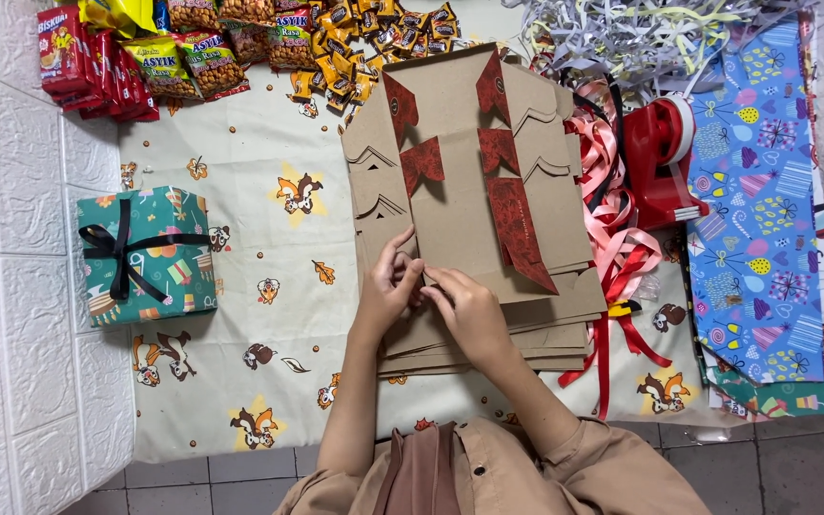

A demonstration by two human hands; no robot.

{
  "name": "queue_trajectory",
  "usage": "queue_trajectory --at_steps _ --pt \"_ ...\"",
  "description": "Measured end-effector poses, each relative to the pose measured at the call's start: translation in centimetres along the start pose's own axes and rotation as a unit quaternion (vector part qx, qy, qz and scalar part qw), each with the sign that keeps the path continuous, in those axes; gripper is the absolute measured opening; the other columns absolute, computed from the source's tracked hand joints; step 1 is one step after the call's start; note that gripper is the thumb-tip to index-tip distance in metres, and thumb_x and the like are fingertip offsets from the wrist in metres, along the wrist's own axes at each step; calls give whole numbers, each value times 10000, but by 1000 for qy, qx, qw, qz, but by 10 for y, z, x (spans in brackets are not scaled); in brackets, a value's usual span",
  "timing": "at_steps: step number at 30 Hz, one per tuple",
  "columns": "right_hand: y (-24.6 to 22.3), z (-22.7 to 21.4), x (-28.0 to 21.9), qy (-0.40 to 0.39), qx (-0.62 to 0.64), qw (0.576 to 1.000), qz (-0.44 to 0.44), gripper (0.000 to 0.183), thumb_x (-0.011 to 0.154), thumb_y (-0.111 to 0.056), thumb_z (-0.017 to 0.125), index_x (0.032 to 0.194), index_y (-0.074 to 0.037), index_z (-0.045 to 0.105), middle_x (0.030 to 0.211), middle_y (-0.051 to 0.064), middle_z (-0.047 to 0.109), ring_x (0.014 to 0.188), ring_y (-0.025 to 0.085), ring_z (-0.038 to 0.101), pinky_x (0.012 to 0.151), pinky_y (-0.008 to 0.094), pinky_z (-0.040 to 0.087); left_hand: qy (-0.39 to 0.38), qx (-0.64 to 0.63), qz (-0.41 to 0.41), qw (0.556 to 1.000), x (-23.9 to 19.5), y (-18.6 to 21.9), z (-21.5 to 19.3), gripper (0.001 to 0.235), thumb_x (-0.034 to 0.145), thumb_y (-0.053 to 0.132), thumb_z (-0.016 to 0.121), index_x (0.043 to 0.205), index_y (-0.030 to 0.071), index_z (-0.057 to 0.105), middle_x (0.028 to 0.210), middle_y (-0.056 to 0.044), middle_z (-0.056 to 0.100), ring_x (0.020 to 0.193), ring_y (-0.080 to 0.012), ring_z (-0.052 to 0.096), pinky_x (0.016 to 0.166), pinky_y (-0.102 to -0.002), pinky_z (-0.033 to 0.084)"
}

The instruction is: The person folds a cardboard box into shape and fills it with shredded paper.

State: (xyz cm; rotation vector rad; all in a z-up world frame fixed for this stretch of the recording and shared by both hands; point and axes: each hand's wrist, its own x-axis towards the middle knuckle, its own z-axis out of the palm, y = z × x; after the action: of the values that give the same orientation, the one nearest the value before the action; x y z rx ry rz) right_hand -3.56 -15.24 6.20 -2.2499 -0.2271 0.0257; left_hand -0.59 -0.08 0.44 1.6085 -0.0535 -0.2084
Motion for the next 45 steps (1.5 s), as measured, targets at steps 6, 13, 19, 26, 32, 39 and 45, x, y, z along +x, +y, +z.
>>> queue_trajectory --at_steps 6,13,19,26,32,39,45 --pt "3 0 -10 7 9 1000 19 154 891 -195 642 1023 -135 693 832 44 701 796 222 700 647 300 568 -36 163 -16 986 -19 31 0 461 971 186 474 1406 38 425 709 -182 675 584 -287 649 573 -372 521" --pt "-7 -4 -17 34 -14 999 15 101 886 -114 642 966 -93 700 758 59 687 717 210 700 596 283 560 16 228 8 973 -30 44 18 423 978 176 434 1390 84 470 878 -239 697 758 -390 682 646 -433 535" --pt "-3 0 -22 60 -64 996 -25 127 884 -120 637 994 -108 701 793 73 683 744 234 690 615 327 563 20 230 2 973 -31 39 19 451 970 219 468 1409 118 450 840 -220 698 778 -401 671 676 -441 537" --pt "-16 -29 -22 71 5 996 -57 188 885 -64 613 1054 -73 694 955 103 716 877 263 693 710 339 567 87 243 12 966 -30 14 22 401 951 166 504 1348 120 532 713 -161 696 584 -270 664 537 -361 501" --pt "-1 -68 -26 227 -56 969 -78 284 845 -54 685 1124 -107 682 1108 33 653 1025 201 568 893 323 457 108 334 16 936 -38 31 19 357 919 69 482 1256 15 590 777 -202 700 590 -322 677 511 -355 512" --pt "14 -85 -18 -6 -57 995 81 814 780 -247 733 1455 -40 326 1323 265 441 1198 484 400 988 613 328 81 374 18 924 -36 39 22 357 935 108 470 1272 42 566 594 -197 647 513 -349 651 479 -377 481" --pt "53 -76 -18 -44 -147 978 139 582 826 -197 660 1369 -82 483 1298 170 557 1107 371 569 896 485 457 55 406 17 912 -36 41 22 348 937 142 485 1269 84 570 546 -149 637 489 -305 647 493 -361 489"
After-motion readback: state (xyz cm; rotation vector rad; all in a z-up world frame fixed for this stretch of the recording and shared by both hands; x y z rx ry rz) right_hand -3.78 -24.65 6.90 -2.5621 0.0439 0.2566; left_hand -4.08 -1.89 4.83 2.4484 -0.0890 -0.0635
